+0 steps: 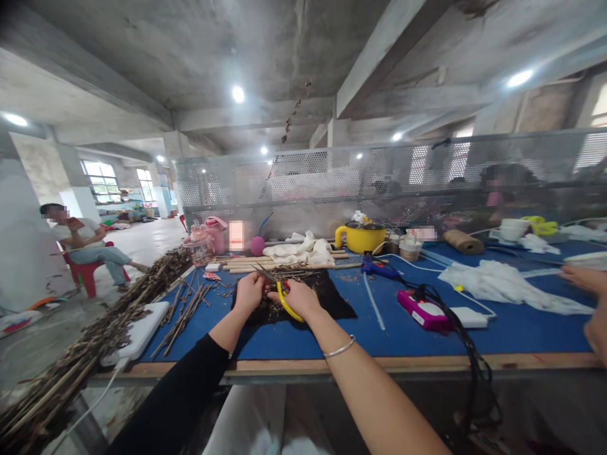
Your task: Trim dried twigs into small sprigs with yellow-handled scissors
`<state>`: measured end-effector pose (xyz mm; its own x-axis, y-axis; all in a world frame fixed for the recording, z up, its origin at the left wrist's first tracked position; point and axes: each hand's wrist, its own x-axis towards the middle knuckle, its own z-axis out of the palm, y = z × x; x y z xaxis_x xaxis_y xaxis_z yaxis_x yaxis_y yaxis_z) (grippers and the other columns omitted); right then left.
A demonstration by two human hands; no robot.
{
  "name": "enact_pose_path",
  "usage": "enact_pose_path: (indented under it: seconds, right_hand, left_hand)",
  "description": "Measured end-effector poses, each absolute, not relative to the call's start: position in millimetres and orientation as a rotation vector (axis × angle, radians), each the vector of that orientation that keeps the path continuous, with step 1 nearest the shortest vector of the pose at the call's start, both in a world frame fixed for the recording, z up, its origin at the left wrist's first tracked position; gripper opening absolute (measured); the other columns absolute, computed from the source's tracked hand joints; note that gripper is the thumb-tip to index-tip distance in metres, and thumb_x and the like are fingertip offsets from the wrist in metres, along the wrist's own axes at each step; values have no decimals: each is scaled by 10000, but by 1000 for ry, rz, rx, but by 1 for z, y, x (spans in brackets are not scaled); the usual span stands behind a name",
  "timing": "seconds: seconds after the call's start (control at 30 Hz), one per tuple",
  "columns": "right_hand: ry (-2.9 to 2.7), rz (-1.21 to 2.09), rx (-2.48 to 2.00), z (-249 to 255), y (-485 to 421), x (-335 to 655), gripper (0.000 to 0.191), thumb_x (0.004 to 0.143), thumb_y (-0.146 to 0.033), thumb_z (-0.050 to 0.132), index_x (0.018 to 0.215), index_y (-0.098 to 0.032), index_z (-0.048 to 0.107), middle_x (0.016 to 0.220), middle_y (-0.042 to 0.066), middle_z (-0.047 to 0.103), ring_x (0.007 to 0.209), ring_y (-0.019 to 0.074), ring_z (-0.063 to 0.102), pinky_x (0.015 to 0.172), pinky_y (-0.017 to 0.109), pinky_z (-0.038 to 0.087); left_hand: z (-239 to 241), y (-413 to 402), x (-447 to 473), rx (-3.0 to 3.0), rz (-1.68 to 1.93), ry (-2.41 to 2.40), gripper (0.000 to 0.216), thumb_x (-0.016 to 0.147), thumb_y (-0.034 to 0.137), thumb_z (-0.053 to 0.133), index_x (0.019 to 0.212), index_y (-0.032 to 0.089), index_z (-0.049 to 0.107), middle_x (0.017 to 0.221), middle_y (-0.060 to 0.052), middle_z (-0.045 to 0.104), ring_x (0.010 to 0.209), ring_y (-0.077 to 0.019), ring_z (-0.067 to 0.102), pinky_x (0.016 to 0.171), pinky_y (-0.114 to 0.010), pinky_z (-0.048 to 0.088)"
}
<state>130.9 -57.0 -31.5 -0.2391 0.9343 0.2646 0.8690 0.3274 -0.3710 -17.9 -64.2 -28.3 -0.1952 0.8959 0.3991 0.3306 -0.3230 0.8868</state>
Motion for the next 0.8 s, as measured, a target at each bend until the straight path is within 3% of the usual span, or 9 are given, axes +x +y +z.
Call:
enact_pose_path:
  seconds: [0.2, 0.37, 0.57, 0.8]
  right_hand:
    - [-2154, 305, -1561, -31, -56, 130, 513, 664, -665, 485, 827, -191, 601, 839, 69, 644, 768, 202, 595, 573, 236, 358]
    - [-2121, 201, -1609, -29, -57, 132, 503, 664, -666, 482, 809, -203, 613, 825, 72, 646, 790, 222, 597, 607, 252, 375]
    - [-1931, 228, -1634, -25, -55, 139, 483, 682, -655, 465, 859, -232, 614, 841, 62, 647, 804, 216, 590, 622, 257, 376]
    - [-1653, 208, -1550, -27, -44, 151, 504, 746, -646, 356, 768, -196, 583, 712, 57, 622, 668, 167, 554, 597, 233, 360]
  left_hand:
    - [-33, -60, -19, 1611, 1534, 1423, 213, 752, 245, 425, 601, 160, 548, 519, -8, 553, 462, -111, 515, 476, -205, 388]
    - [-38, -56, -24, 1720, 1512, 1611, 249, 752, 294, 471, 591, 157, 603, 517, -17, 577, 503, -119, 518, 542, -219, 378]
    - [-32, -58, -26, 1759, 1656, 1676, 286, 724, 408, 538, 727, 145, 652, 700, -62, 651, 653, -150, 565, 658, -245, 398]
    - [-21, -20, -58, 1920, 1514, 1897, 245, 770, 230, 454, 879, 129, 649, 872, -106, 660, 827, -195, 580, 779, -281, 403]
